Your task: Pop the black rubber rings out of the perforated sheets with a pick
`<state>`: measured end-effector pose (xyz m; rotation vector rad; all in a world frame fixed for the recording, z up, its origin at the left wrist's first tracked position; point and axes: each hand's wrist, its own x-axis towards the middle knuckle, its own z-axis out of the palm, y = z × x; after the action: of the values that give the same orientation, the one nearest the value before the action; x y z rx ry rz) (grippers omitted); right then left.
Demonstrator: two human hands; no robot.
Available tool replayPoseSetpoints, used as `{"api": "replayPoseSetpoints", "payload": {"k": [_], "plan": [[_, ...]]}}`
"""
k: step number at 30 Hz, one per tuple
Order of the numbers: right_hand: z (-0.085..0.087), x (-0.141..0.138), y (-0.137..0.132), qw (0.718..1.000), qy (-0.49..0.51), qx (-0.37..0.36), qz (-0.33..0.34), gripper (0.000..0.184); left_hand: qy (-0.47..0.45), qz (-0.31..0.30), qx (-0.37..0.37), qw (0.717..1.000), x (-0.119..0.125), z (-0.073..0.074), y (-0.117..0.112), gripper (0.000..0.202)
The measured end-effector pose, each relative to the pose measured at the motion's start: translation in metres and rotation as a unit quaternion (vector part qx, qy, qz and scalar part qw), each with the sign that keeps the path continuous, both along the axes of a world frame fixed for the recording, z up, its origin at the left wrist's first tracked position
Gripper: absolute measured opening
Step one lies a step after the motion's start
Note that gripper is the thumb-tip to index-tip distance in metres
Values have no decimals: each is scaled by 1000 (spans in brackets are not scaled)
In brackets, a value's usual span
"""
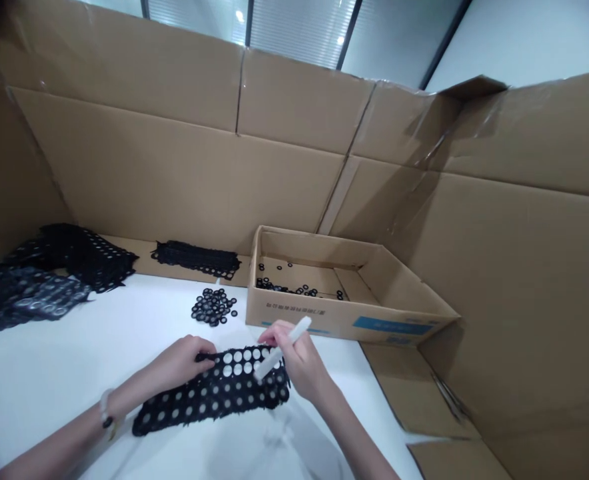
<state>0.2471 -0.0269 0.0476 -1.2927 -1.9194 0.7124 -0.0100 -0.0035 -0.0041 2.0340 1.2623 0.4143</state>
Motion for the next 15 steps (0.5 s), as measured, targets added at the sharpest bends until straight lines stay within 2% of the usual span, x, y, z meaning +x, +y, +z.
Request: {"api": "replayPoseSetpoints", "payload": {"k": [3, 5, 9, 11, 15], "plan": [[-15, -13, -3, 994, 72, -77, 31, 55, -1, 9, 3, 1000, 4, -1, 2, 20], [-29, -21, -2, 990, 93, -87, 62, 51, -13, 8, 6, 1000, 7, -2, 3, 22], [-50, -27, -1, 994, 87, 23, 63, 47, -23, 23, -5, 999, 11, -8, 6, 21], [-52, -26, -2, 994, 72, 55, 54, 45, -8, 41, -20, 999, 11, -10, 7, 21], [-48, -24, 0, 995, 72, 61, 24, 24, -16, 39, -41, 998, 11, -7, 8, 22]]}}
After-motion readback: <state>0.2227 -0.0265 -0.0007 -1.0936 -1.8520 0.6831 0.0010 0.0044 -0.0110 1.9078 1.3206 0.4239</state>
